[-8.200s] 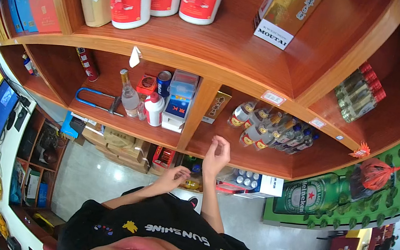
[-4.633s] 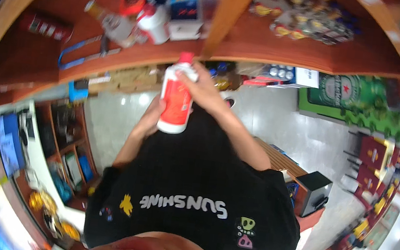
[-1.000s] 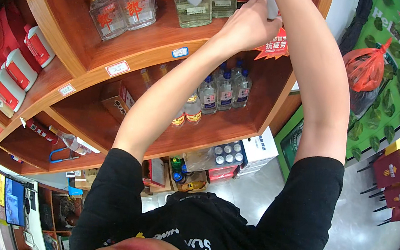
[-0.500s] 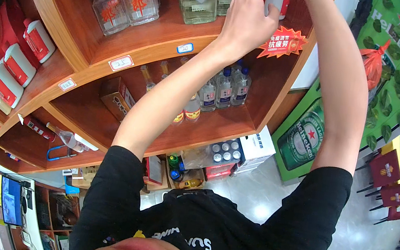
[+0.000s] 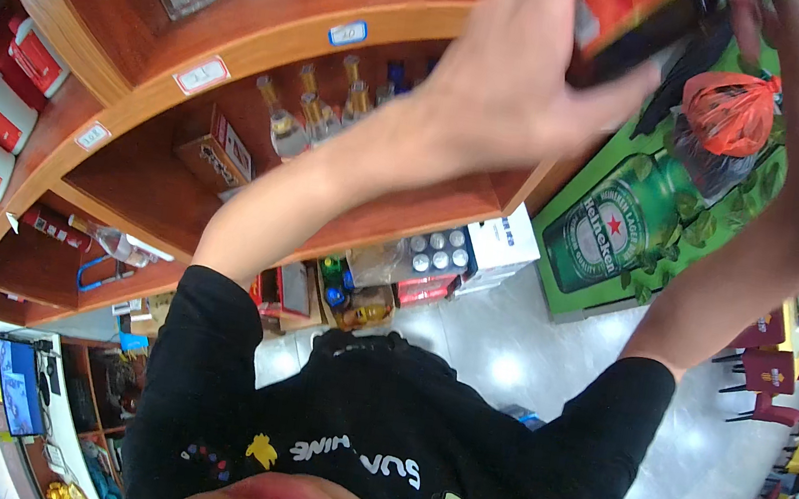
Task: The person removes liquor bottles from a shelf one by one, turns each bottle in their hands, and places them back onto the shelf.
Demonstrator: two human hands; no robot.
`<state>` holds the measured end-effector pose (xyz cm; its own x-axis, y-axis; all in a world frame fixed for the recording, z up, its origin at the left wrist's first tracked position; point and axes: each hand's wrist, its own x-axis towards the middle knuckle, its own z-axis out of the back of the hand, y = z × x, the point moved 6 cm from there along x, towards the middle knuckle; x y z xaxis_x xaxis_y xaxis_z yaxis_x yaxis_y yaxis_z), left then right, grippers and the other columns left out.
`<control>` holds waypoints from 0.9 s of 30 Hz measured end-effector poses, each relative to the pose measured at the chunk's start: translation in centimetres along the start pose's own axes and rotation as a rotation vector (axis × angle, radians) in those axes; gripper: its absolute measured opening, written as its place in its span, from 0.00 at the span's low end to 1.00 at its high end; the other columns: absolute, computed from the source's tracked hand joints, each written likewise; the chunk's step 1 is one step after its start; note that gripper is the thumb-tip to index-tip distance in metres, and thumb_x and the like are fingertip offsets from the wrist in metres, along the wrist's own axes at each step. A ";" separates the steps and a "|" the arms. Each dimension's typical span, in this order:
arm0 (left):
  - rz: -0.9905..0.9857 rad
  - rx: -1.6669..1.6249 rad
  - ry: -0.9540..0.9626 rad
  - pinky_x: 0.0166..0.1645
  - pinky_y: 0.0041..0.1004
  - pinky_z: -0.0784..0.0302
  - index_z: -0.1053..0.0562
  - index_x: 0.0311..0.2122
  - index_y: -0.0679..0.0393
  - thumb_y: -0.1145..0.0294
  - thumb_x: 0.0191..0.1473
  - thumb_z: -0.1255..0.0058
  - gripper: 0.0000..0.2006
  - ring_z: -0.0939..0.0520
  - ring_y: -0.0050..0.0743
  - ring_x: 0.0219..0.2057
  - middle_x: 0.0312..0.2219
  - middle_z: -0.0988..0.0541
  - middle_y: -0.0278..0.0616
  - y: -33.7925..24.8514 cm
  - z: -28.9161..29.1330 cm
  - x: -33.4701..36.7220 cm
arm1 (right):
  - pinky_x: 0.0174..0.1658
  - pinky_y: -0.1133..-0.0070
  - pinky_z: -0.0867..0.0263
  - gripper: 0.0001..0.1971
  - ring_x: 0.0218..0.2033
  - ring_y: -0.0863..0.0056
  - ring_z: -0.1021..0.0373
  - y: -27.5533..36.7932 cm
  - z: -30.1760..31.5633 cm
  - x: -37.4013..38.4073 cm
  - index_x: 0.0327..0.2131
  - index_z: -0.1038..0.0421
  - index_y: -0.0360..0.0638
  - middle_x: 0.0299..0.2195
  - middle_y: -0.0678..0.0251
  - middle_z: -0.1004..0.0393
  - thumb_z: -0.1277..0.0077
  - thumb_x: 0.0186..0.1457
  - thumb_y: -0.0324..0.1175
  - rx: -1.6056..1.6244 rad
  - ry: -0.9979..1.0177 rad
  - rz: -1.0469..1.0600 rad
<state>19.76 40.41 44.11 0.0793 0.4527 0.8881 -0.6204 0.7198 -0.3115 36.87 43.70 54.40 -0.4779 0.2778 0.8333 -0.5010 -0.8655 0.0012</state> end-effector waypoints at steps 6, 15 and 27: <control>0.555 -0.877 0.370 0.52 0.36 0.27 0.50 0.65 0.66 0.67 0.54 0.41 0.40 0.25 0.40 0.49 0.55 0.32 0.55 0.2 -3.0 -19.1 | 0.42 0.83 0.36 0.07 0.37 0.80 0.32 3.6 -12.7 -14.3 0.37 0.28 0.38 0.37 0.66 0.26 0.49 0.60 0.32 0.754 0.136 -0.276; 1.664 -1.544 -0.306 0.47 0.40 0.25 0.40 0.61 0.63 0.51 0.61 0.58 0.31 0.24 0.39 0.42 0.50 0.28 0.53 3.6 -2.4 -41.2 | 0.47 0.70 0.27 0.22 0.48 0.61 0.27 12.6 -35.9 -30.9 0.59 0.42 0.41 0.49 0.48 0.27 0.72 0.72 0.44 2.044 0.617 -1.340; 1.198 -0.635 -0.221 0.55 0.33 0.27 0.40 0.61 0.66 0.61 0.63 0.51 0.28 0.21 0.34 0.48 0.49 0.25 0.49 4.3 2.9 -37.3 | 0.48 0.74 0.29 0.25 0.47 0.72 0.26 13.9 -35.2 -25.9 0.60 0.40 0.42 0.46 0.58 0.25 0.46 0.62 0.31 1.746 0.667 -0.778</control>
<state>11.86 25.09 10.59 -0.4088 0.9125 -0.0153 0.2449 0.0936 -0.9650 16.90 39.09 13.36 -0.8912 0.4426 0.0992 0.2089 0.2064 0.9559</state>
